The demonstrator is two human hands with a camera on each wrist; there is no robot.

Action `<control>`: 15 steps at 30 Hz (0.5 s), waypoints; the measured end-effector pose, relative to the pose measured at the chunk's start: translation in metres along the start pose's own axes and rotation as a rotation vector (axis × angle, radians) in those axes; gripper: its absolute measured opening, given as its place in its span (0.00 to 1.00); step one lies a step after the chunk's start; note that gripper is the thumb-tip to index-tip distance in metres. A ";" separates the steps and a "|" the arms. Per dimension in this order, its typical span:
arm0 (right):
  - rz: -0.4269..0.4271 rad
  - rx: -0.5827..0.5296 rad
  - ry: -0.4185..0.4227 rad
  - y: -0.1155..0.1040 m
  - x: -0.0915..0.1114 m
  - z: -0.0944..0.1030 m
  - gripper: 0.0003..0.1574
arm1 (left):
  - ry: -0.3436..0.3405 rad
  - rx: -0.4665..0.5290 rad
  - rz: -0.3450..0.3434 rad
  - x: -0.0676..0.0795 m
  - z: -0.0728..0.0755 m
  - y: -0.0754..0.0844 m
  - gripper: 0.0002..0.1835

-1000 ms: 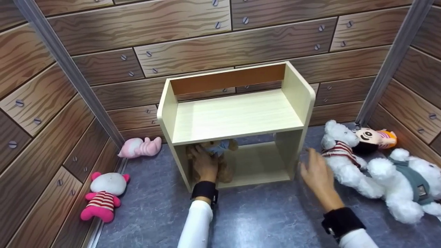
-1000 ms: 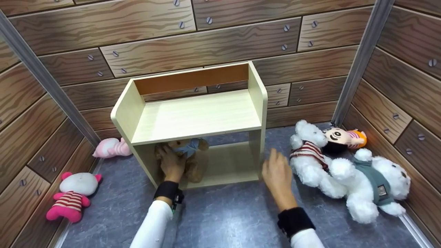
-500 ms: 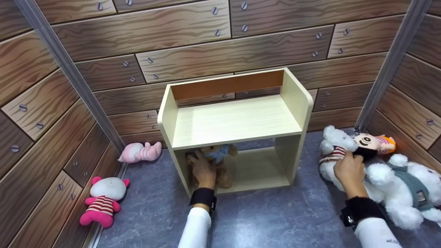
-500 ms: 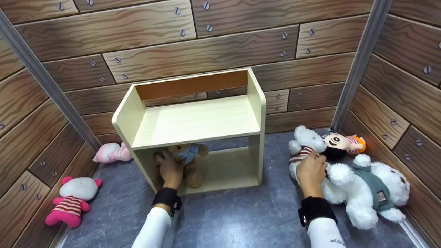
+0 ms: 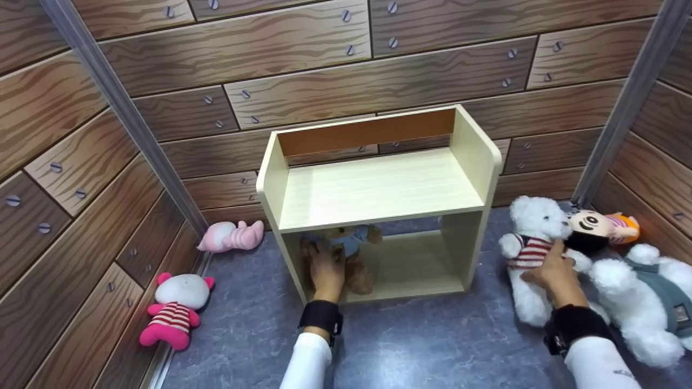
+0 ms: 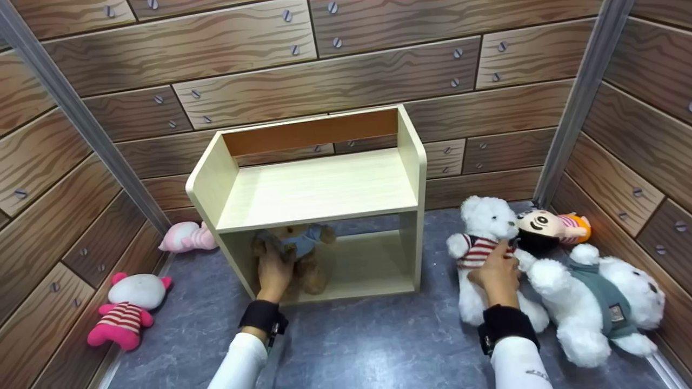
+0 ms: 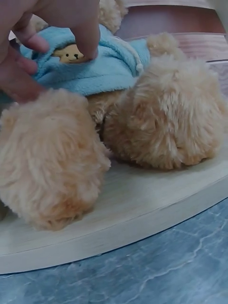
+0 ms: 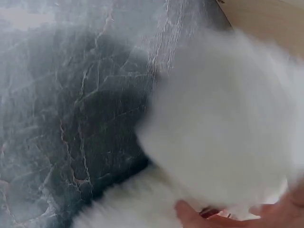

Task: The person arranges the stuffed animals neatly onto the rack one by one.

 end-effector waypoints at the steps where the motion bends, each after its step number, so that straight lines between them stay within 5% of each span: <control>1: -0.012 -0.014 -0.025 0.001 -0.001 -0.003 0.77 | 0.008 0.002 -0.007 0.000 0.002 0.001 0.30; 5: -0.040 -0.049 -0.095 0.007 -0.007 -0.011 0.87 | 0.033 0.027 -0.059 0.003 0.008 0.004 0.24; 11: -0.091 -0.059 -0.172 0.011 -0.011 -0.014 0.92 | -0.059 0.071 -0.119 0.013 0.018 0.010 0.28; 15: -0.076 -0.058 -0.182 0.011 -0.011 -0.015 0.92 | -0.041 0.095 -0.129 0.023 0.045 0.012 0.16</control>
Point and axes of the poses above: each hand's wrist, its own x-axis away from the middle knuckle, its own z-axis out of the back of the hand, y = z × x, the point moved 10 cm from there along -x, towards the middle knuckle, and after that the axes turned 2 degrees about y, right-handed, at the moved point
